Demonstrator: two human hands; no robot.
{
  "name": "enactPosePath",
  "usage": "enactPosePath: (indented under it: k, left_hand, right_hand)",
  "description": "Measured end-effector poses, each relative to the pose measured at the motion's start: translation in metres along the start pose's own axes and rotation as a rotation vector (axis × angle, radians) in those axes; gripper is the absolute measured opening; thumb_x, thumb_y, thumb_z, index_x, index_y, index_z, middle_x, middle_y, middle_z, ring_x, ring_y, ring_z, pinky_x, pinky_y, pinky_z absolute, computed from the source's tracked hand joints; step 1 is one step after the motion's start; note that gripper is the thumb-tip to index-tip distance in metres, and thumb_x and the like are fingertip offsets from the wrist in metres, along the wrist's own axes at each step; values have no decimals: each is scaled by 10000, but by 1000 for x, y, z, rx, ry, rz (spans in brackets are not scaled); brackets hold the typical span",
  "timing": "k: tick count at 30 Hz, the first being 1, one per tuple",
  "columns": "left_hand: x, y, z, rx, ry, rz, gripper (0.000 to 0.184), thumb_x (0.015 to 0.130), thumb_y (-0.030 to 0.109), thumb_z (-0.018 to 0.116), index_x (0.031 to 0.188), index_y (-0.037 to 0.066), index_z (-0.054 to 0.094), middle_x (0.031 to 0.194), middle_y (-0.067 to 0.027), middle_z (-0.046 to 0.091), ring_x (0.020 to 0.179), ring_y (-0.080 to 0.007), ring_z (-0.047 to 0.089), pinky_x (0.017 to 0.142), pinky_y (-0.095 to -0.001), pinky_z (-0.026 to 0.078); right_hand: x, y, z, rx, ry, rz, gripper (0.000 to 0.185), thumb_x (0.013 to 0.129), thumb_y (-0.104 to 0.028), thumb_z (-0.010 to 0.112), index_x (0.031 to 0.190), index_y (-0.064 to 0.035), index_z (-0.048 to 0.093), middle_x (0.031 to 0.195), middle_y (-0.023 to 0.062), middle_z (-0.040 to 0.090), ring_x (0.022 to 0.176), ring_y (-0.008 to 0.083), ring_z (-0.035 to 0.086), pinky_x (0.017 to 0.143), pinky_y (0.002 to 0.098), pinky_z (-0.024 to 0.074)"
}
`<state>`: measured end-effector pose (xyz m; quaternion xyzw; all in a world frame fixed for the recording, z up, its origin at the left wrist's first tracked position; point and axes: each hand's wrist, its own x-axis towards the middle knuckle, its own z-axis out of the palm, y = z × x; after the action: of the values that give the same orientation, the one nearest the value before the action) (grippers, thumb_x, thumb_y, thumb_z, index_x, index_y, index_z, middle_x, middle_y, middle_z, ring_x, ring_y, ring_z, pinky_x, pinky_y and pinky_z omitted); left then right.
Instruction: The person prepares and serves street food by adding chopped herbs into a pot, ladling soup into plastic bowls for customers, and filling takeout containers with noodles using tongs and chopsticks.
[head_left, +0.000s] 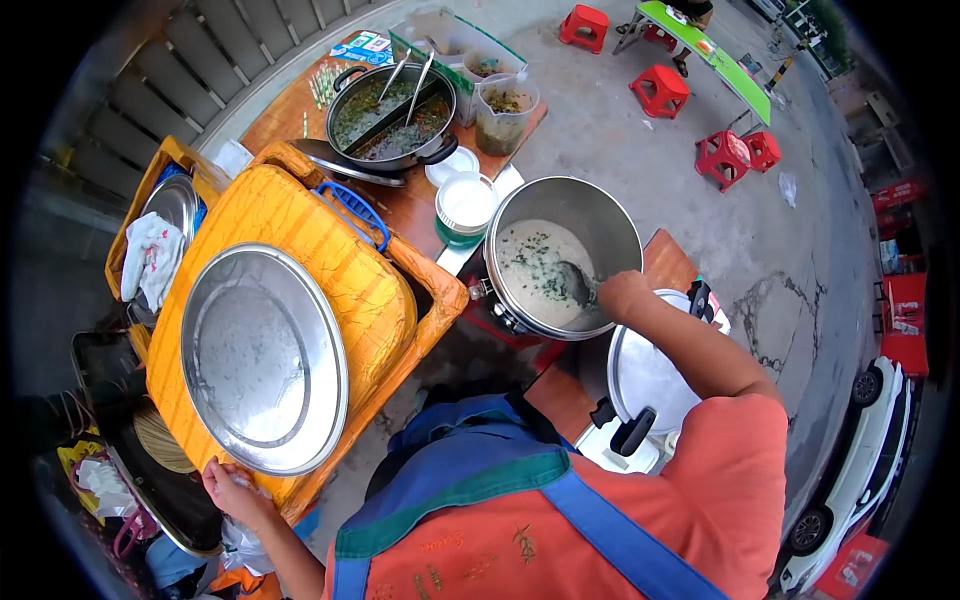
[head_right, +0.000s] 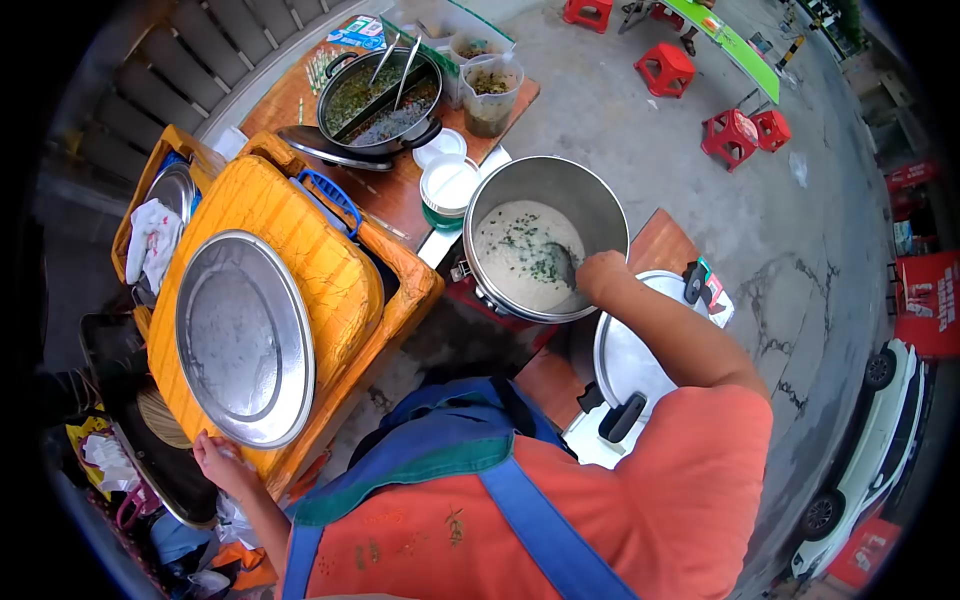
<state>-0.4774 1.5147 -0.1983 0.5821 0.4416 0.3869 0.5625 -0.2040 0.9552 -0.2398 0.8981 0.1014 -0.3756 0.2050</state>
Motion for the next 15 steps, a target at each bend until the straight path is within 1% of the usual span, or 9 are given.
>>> enactPosePath:
  k: [1, 3, 6, 8, 9, 11, 12, 13, 15]
  left_hand:
    - [0, -1, -1, -7, 3, -4, 117, 904, 155, 516, 944, 45, 525, 640, 2, 466, 513, -47, 403, 441, -167, 313]
    - [0, -1, -1, 6, 9, 14, 119, 904, 157, 515, 944, 46, 527, 636, 4, 465, 508, -49, 397, 440, -171, 308]
    - [4, -5, -4, -2, 17, 28, 118, 905, 161, 512, 939, 50, 530, 632, 5, 465, 498, -50, 389, 438, -173, 303]
    - [7, -7, -9, -9, -9, -13, 123, 905, 165, 516, 948, 51, 534, 638, 7, 467, 515, -47, 396, 446, -169, 303]
    - [10, -10, -11, -7, -19, -6, 127, 905, 167, 518, 956, 51, 534, 639, 9, 467, 524, -46, 401, 447, -167, 303]
    - [11, -12, -12, -5, -23, -17, 127, 906, 163, 516, 963, 51, 534, 662, 11, 476, 544, -43, 415, 454, -162, 313]
    - [13, -12, -12, 17, -4, -23, 127, 907, 159, 515, 971, 51, 533, 684, 13, 485, 564, -40, 429, 460, -157, 322]
    - [14, -12, -13, 11, -11, -20, 127, 907, 159, 515, 971, 51, 533, 684, 13, 485, 564, -40, 429, 460, -157, 322]
    - [15, -13, -14, -27, 33, -45, 121, 912, 150, 507, 977, 52, 534, 743, 18, 503, 600, -34, 455, 476, -147, 346]
  right_hand:
    - [-7, -11, -8, -101, -32, -110, 254, 792, -141, 525, 995, -70, 660, 1049, 137, 632, 1011, 251, 603, 809, 367, 489]
    - [-6, -28, -16, -158, -74, -183, 253, 794, -141, 523, 1001, -88, 659, 1037, 128, 635, 1012, 263, 601, 810, 371, 489]
    - [1, -32, -37, -8, -70, -133, 261, 816, -128, 518, 1031, -70, 654, 1097, 120, 622, 1058, 256, 580, 842, 355, 473]
    - [6, -30, -36, -25, 97, -125, 274, 829, -164, 526, 1061, -67, 635, 1048, 119, 634, 1006, 264, 600, 817, 359, 485]
    - [13, -26, -33, -26, 102, -98, 274, 829, -164, 526, 1061, -67, 635, 1048, 119, 634, 1006, 264, 600, 817, 359, 485]
    - [30, -18, -22, 37, 427, -69, 288, 837, -196, 537, 1087, -81, 623, 997, 118, 638, 952, 276, 609, 791, 361, 494]
    - [42, -14, -17, 115, 479, 42, 282, 826, -217, 556, 1063, -87, 637, 973, 107, 635, 924, 262, 609, 754, 358, 506]
    - [45, -11, -10, 118, 483, 50, 282, 826, -217, 556, 1063, -87, 637, 973, 107, 635, 924, 262, 609, 754, 358, 506]
    - [44, -4, 3, -303, 402, -103, 279, 892, -220, 465, 1016, -35, 632, 947, 118, 628, 890, 273, 621, 651, 377, 515]
